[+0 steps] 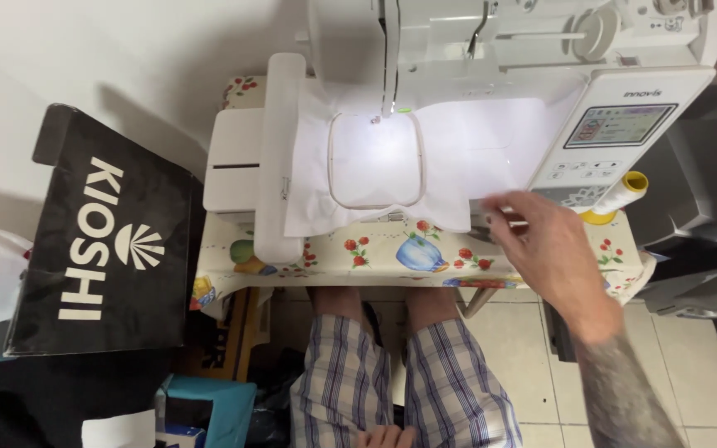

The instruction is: Operating an embroidery machine to attach patches to fabric

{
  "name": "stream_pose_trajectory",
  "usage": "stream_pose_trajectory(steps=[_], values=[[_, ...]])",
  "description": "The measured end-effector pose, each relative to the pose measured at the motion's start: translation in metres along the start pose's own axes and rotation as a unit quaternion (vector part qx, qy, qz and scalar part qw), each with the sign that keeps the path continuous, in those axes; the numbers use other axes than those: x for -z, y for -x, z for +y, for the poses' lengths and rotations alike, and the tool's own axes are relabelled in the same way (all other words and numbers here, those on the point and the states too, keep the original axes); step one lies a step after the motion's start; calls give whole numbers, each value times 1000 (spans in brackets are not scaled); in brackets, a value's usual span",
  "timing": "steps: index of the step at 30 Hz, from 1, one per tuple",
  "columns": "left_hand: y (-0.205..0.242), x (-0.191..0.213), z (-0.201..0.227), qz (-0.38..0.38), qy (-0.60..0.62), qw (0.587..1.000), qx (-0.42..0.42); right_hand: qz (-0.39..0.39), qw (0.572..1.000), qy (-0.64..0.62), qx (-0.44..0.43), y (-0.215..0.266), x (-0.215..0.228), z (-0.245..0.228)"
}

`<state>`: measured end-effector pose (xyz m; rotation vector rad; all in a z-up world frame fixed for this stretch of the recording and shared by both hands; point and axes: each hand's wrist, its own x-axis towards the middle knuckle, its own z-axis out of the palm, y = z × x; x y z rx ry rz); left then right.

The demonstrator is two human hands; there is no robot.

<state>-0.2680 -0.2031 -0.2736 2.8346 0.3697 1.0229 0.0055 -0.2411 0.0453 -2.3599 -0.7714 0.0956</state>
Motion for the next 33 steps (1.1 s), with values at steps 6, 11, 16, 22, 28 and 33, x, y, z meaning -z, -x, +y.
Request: stream_pose_trajectory(steps=[6,11,16,22,28,33], values=[[-25,34,-31,-321,100,932,138,37,994,-61,-86,-20,-27,6],[-166,120,-72,-174,291,892,299,-62,994,-3,-88,5,-32,27],[-256,148,-110,11,267,939,216,-142,977,109,-119,13,-18,17],[-333,136,-149,38,220,961,163,48,996,73,25,6,-9,-16],[-366,106,-165,-74,206,962,164,49,999,-17,15,-48,-39,-33],[-373,106,-164,-82,241,938,234,21,986,32,162,-115,-81,1]])
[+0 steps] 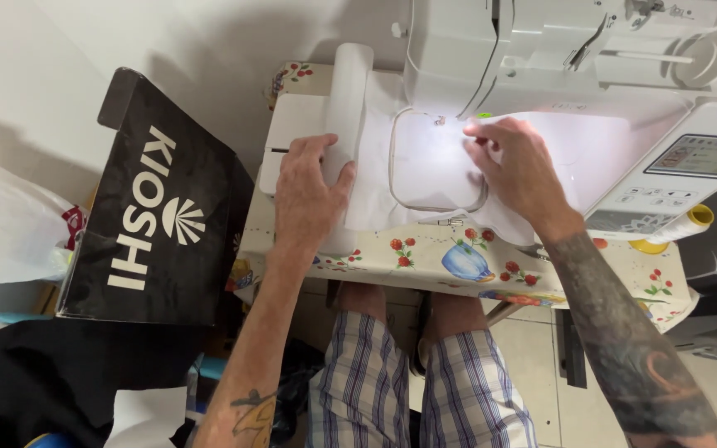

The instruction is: Operating an embroidery machine to attach patches to fabric

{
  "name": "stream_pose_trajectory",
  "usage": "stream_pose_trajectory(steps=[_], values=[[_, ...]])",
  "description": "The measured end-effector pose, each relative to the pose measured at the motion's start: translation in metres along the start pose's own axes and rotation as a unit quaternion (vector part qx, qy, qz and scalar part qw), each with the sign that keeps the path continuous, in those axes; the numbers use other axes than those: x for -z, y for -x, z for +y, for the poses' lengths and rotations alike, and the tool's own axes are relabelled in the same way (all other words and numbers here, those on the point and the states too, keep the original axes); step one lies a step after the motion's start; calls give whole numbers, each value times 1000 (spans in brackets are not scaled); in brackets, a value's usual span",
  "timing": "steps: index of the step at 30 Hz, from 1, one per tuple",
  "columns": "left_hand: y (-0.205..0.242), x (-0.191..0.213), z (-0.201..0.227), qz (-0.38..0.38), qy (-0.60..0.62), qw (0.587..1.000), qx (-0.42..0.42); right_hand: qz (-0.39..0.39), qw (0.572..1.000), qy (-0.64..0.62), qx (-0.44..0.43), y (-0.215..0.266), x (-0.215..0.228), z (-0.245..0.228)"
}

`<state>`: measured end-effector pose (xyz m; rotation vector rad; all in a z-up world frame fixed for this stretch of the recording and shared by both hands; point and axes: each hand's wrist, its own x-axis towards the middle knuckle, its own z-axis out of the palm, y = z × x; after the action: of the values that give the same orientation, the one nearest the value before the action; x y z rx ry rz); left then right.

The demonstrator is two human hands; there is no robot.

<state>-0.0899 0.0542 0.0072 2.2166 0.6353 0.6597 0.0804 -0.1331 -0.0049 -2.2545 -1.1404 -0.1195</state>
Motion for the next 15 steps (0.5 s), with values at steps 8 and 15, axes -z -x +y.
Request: stream_pose_trajectory(steps=[8,15], values=[[-12,-10,-3,-52,-153,985,58,-91,985,-119,90,-4,11,-116],[-8,-17,-9,1,-154,988,25,-29,983,75,168,-14,-18,-95]])
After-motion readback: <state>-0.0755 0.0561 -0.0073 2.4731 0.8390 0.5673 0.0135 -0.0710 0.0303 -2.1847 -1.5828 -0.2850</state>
